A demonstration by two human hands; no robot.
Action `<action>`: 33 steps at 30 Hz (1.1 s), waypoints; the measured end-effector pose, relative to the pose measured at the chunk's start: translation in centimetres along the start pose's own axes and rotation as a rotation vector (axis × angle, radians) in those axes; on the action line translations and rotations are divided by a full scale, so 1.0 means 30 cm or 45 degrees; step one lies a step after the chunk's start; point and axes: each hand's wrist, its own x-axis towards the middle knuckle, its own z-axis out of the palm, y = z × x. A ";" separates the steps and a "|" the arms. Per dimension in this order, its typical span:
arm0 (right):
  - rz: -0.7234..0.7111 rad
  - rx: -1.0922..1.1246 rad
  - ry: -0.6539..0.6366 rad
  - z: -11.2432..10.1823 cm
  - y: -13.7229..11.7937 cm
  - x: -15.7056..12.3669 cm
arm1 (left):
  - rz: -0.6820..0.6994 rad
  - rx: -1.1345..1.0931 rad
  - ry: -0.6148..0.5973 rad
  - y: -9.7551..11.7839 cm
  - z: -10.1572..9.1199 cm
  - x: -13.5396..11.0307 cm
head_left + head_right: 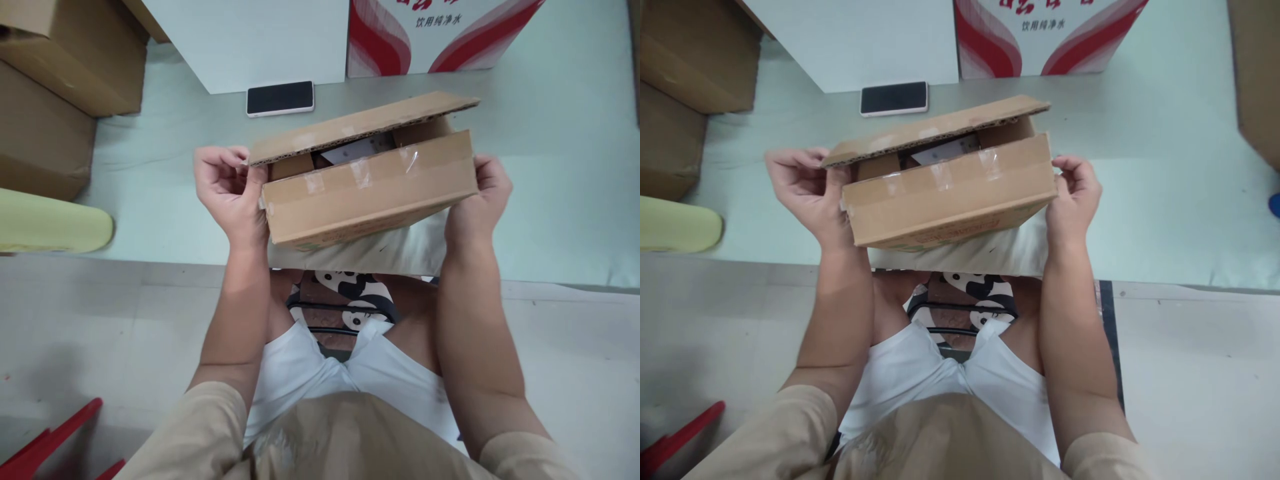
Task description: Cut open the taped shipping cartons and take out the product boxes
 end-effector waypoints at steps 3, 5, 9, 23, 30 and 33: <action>-0.128 0.265 0.067 0.048 -0.047 -0.003 | 0.035 0.088 -0.097 -0.014 -0.022 0.004; -0.180 0.413 0.022 0.073 -0.068 -0.013 | 0.041 0.254 -0.140 -0.020 -0.034 0.008; -0.263 0.521 -0.057 0.082 -0.106 -0.037 | 0.004 0.421 -0.311 -0.030 -0.047 0.010; -0.832 0.166 -0.770 0.021 -0.286 -0.041 | 0.252 -0.088 -0.678 0.045 -0.040 0.046; -0.780 -0.428 -1.155 -0.007 -0.386 -0.051 | 0.274 0.129 -1.013 0.101 -0.078 0.077; -0.664 -0.494 -1.147 -0.007 -0.393 -0.070 | 0.183 0.148 -0.978 0.130 -0.075 0.073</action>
